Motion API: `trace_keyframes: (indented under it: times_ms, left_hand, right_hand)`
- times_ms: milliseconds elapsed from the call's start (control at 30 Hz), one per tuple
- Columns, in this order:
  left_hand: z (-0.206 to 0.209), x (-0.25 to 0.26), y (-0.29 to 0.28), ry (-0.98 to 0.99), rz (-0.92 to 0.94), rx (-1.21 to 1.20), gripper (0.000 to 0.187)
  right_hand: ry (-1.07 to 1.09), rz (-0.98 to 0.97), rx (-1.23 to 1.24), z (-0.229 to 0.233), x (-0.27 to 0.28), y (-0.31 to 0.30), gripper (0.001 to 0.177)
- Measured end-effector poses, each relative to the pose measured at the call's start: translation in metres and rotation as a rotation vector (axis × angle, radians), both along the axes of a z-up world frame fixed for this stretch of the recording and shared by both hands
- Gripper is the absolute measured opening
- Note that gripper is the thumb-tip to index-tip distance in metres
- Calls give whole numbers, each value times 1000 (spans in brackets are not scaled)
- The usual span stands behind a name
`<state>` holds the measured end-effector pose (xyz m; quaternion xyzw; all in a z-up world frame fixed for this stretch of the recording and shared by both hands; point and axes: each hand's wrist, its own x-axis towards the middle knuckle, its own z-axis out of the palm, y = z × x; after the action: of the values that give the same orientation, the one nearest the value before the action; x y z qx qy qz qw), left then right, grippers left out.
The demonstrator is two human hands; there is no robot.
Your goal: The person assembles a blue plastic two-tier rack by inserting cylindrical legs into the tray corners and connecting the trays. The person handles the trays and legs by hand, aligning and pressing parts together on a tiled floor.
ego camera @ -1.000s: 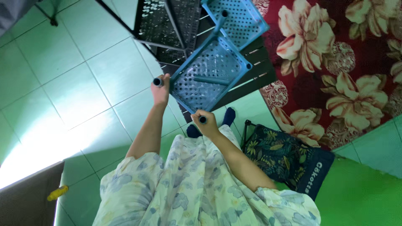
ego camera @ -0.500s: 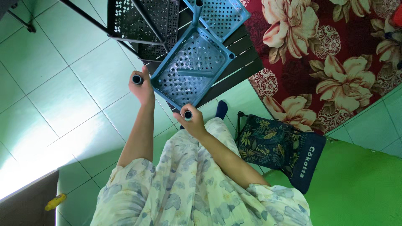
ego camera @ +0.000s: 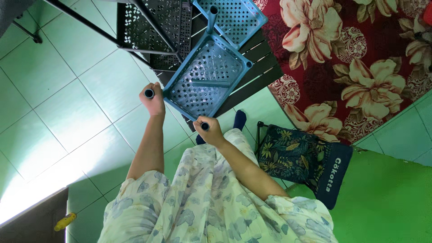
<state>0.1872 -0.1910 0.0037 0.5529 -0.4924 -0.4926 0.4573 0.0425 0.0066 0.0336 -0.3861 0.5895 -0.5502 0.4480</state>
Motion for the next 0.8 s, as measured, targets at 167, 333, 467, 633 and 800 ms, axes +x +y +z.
trace_keyframes:
  times_ms: [167,333,467,633,800]
  left_hand:
    - [23,13,-8,28,-180,43,36]
    - [51,-1,11,-123,-64,34,33]
    - [62,-13,19,-177,92,-153,28]
    - [48,-14,16,-71,90,-84,37]
    - [29,-10,6,-89,60,-35,46]
  right_hand:
    - [-72,60,10,1,0,-6,23]
    - [-43,52,6,20,-5,-1,20]
    - [10,-56,-136,40,1,1,18]
    - [16,-159,-99,47,15,7,20]
    - [48,-105,-45,36,7,0,25]
